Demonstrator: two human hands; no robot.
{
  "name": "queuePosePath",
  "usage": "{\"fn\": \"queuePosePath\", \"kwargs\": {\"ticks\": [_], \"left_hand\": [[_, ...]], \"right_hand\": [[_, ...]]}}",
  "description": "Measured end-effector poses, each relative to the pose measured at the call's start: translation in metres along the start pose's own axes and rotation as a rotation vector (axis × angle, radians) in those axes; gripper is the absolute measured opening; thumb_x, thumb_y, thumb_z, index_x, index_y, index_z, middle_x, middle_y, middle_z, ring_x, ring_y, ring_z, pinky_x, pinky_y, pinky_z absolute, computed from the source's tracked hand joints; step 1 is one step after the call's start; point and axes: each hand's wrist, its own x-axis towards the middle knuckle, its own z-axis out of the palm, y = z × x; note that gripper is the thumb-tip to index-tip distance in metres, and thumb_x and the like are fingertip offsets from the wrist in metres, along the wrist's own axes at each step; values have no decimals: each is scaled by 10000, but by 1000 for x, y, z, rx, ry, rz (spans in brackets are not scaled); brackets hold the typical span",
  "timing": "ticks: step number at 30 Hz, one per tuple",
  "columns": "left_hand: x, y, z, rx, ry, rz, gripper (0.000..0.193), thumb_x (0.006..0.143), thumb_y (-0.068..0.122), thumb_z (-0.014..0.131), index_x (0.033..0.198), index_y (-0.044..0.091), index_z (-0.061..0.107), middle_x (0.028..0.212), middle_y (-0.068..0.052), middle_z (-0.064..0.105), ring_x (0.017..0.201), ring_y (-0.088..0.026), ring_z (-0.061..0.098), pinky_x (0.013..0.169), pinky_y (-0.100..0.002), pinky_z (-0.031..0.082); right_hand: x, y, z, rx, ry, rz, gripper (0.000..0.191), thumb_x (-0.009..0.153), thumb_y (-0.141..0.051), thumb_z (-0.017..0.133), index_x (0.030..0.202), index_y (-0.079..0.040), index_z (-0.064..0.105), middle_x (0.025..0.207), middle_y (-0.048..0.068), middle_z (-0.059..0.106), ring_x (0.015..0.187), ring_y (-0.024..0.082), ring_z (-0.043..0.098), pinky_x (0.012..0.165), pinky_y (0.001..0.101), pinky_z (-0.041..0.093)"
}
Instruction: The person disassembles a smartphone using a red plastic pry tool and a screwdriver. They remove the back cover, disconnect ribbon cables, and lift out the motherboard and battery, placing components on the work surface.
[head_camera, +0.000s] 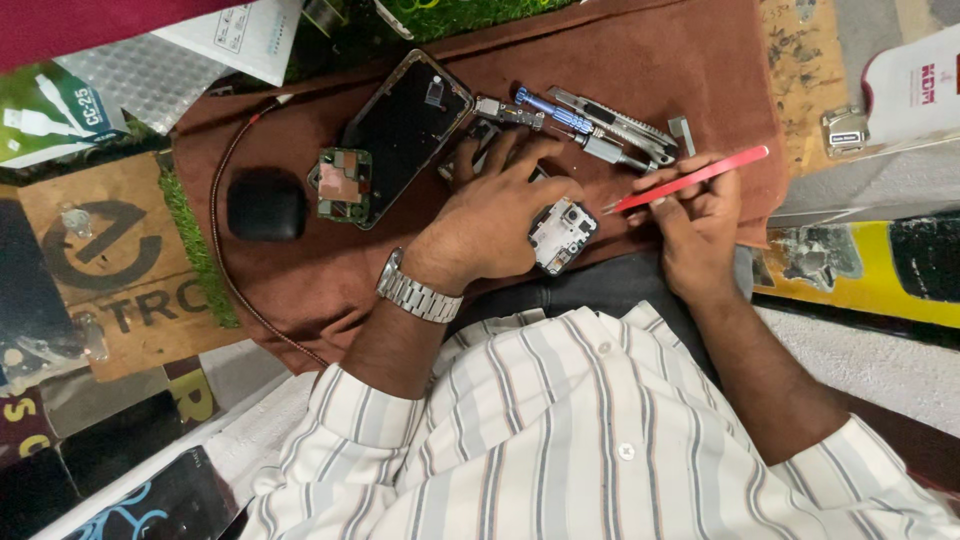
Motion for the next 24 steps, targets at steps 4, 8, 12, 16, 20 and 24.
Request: {"fn": "queuePosePath", "kwargs": {"ticks": [4, 8, 12, 16, 20, 24], "left_hand": [[0, 1, 1, 29, 8, -5, 514, 727, 289, 794, 1229, 286, 683, 1513, -110, 460, 1464, -411, 282, 1135, -734, 46], [0, 2, 0, 26, 16, 0, 538, 722, 274, 792, 1247, 288, 678, 1517, -110, 458, 1461, -411, 279, 1140, -731, 36], [-2, 4, -4, 38, 6, 11, 568, 721, 217, 794, 1269, 289, 665, 1535, -106, 452, 1478, -407, 281, 1161, -719, 51], [-2, 5, -14, -2, -85, -51, 683, 671, 112, 785, 1324, 224, 618, 1549, -91, 458, 1436, -382, 342, 1136, -643, 186], [-6, 2, -25, -126, -110, -70, 749, 656, 107, 790, 1371, 134, 572, 1513, -102, 483, 1317, -355, 523, 1069, -476, 436], [-5, 3, -27, -96, -88, -71, 753, 666, 151, 831, 1370, 115, 566, 1448, -123, 522, 1245, -355, 587, 1026, -461, 493]], "right_hand": [[-1, 1, 3, 4, -26, -32, 295, 1124, 38, 541, 1342, -86, 385, 1255, 147, 607, 1061, 190, 666, 938, 352, 608], [-1, 2, 6, -20, -60, -46, 287, 1129, 18, 550, 1334, -90, 380, 1275, 146, 618, 1089, 187, 655, 971, 345, 588], [-1, 1, 5, -39, -67, -58, 282, 1122, 26, 565, 1321, -79, 396, 1268, 161, 638, 1082, 196, 665, 949, 334, 582], [0, -2, 10, -1, -81, -35, 282, 1103, 22, 564, 1307, -79, 396, 1266, 171, 652, 1141, 219, 691, 1024, 362, 597], [3, 1, 20, 18, -73, -37, 269, 1120, 28, 556, 1315, -74, 400, 1267, 165, 651, 1116, 195, 675, 989, 344, 584], [5, 3, 23, -10, -86, -69, 278, 1120, 27, 555, 1325, -77, 397, 1254, 159, 651, 1098, 189, 671, 977, 341, 581]]}}
